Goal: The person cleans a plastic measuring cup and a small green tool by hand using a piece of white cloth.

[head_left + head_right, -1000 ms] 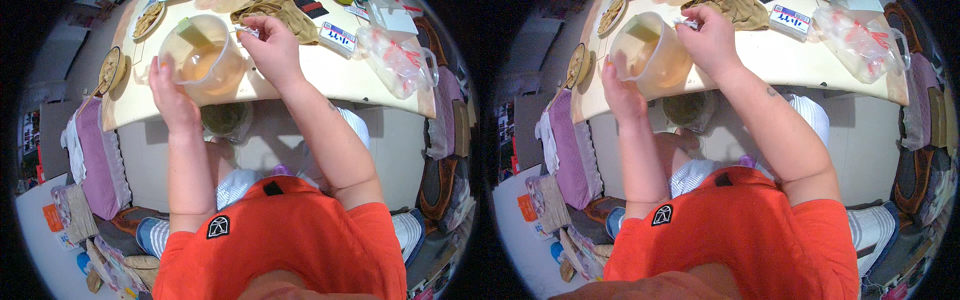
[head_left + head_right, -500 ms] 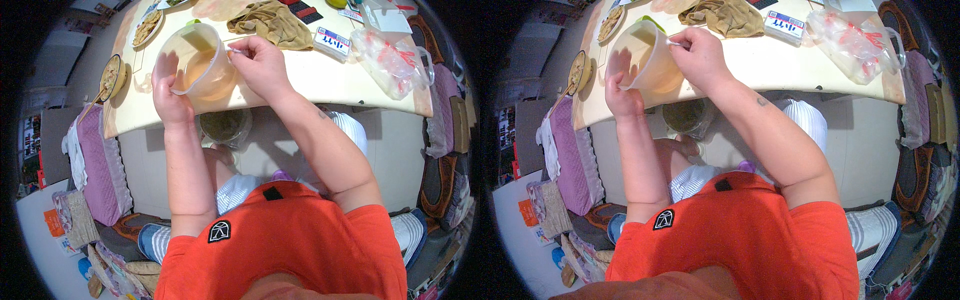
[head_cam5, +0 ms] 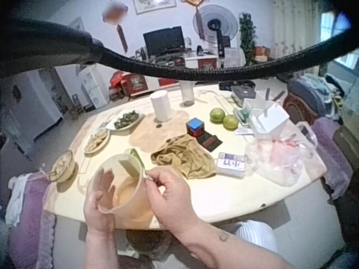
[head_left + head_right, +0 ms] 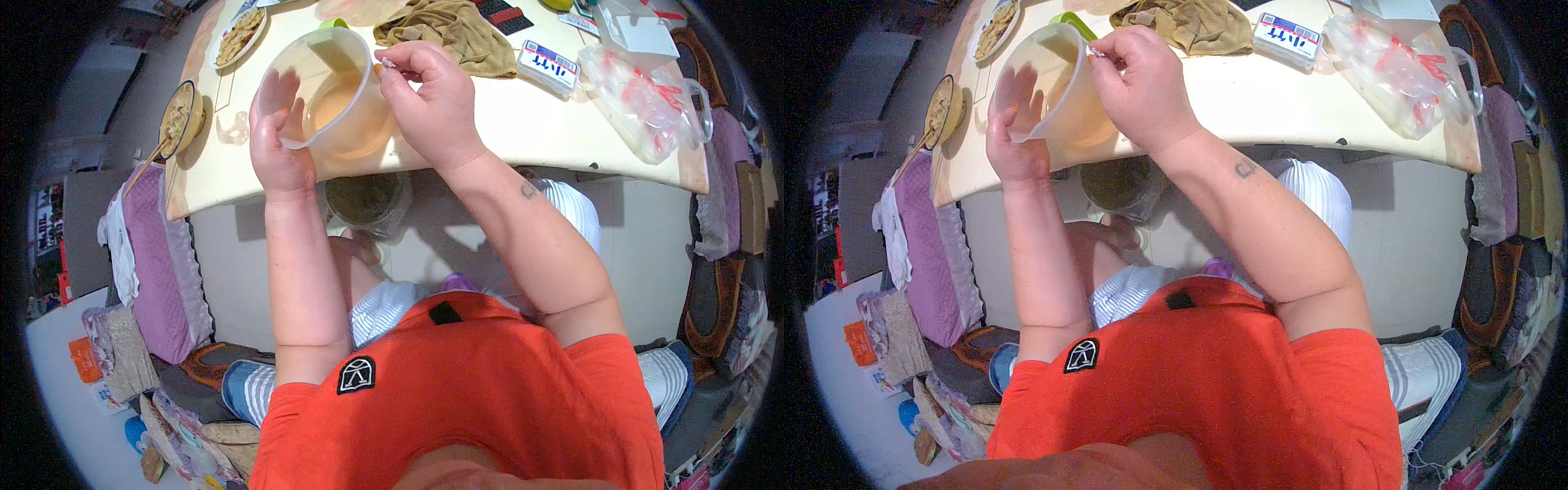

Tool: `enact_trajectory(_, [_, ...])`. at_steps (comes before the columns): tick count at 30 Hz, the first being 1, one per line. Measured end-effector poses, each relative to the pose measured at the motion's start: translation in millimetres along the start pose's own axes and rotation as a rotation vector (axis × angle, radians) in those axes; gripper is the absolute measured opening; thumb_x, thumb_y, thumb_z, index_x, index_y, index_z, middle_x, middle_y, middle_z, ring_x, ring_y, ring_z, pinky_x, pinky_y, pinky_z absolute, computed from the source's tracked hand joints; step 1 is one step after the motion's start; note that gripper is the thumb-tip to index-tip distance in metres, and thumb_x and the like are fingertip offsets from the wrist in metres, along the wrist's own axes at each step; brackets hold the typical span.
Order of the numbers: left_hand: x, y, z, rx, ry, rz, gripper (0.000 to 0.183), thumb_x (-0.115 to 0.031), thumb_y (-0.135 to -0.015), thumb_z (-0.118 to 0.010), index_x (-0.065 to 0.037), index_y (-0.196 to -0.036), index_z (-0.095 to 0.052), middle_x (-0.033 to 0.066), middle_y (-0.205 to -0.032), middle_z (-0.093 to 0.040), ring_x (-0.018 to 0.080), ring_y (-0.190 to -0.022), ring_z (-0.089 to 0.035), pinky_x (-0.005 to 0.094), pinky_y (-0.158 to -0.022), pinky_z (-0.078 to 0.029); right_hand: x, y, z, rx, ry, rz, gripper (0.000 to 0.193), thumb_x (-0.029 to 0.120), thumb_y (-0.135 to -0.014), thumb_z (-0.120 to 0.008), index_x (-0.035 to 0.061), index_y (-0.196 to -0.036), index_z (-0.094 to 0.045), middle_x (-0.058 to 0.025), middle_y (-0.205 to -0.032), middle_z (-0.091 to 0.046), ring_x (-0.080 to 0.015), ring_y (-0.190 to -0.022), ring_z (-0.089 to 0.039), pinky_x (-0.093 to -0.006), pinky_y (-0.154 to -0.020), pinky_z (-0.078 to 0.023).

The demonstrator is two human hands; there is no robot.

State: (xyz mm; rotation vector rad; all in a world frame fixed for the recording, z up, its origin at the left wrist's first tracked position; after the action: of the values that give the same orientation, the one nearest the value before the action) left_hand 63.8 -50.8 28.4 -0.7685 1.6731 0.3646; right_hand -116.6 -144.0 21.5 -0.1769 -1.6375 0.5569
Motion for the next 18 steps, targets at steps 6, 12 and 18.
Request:
enact_trajectory(6, [3.0,-2.8,-1.5,0.019,0.036,0.007,0.069,-0.021,-0.079,-0.046,0.001,-0.145,-0.044,0.0206,-0.145,-0.05,0.0313,-0.139,-0.043,0.0457,-0.116,-0.027,-52.1,2.4,0.2,0.13,0.18,-0.323,0.016,0.007,-0.085,-0.063,-0.0014,-0.095,-0.072,-0.0157,-0.088,-0.07,-0.0264,-0.081,-0.067,-0.036,-0.075,-0.054])
enact_trajectory(12, [2.0,-0.7,-1.7,0.004,-0.005,0.012,0.071,-0.022,-0.079,-0.048,0.001,-0.146,-0.042,0.0209,-0.144,-0.051,0.0313,-0.139,-0.043,0.0452,-0.116,-0.026,-2.8,-4.7,2.8,-0.022,0.047,0.082,0.018,0.005,-0.087,-0.064,-0.0007,-0.102,-0.073,-0.0105,-0.091,-0.07,-0.0149,-0.078,-0.067,-0.0279,-0.072,-0.054])
enact_trajectory(18, [2.4,-3.0,-0.4,0.022,-0.001,0.004,0.07,-0.022,-0.08,-0.048,0.001,-0.147,-0.041,0.0194,-0.146,-0.05,0.0315,-0.14,-0.043,0.0453,-0.116,-0.027,-32.7,-1.3,-0.2,0.074,0.118,-0.258,0.018,0.004,-0.085,-0.06,-0.0013,-0.097,-0.072,-0.0206,-0.096,-0.069,-0.0343,-0.091,-0.067,-0.0403,-0.085,-0.053])
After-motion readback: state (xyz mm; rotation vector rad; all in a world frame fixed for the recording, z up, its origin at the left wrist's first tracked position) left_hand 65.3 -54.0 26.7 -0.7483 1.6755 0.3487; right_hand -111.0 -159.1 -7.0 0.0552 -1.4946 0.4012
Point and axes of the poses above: each hand's wrist, its own y-axis away from the middle knuckle, its own z-axis out of the back of the hand, x = y × z, the point moved 6 cm from there along -y, towards the middle knuckle
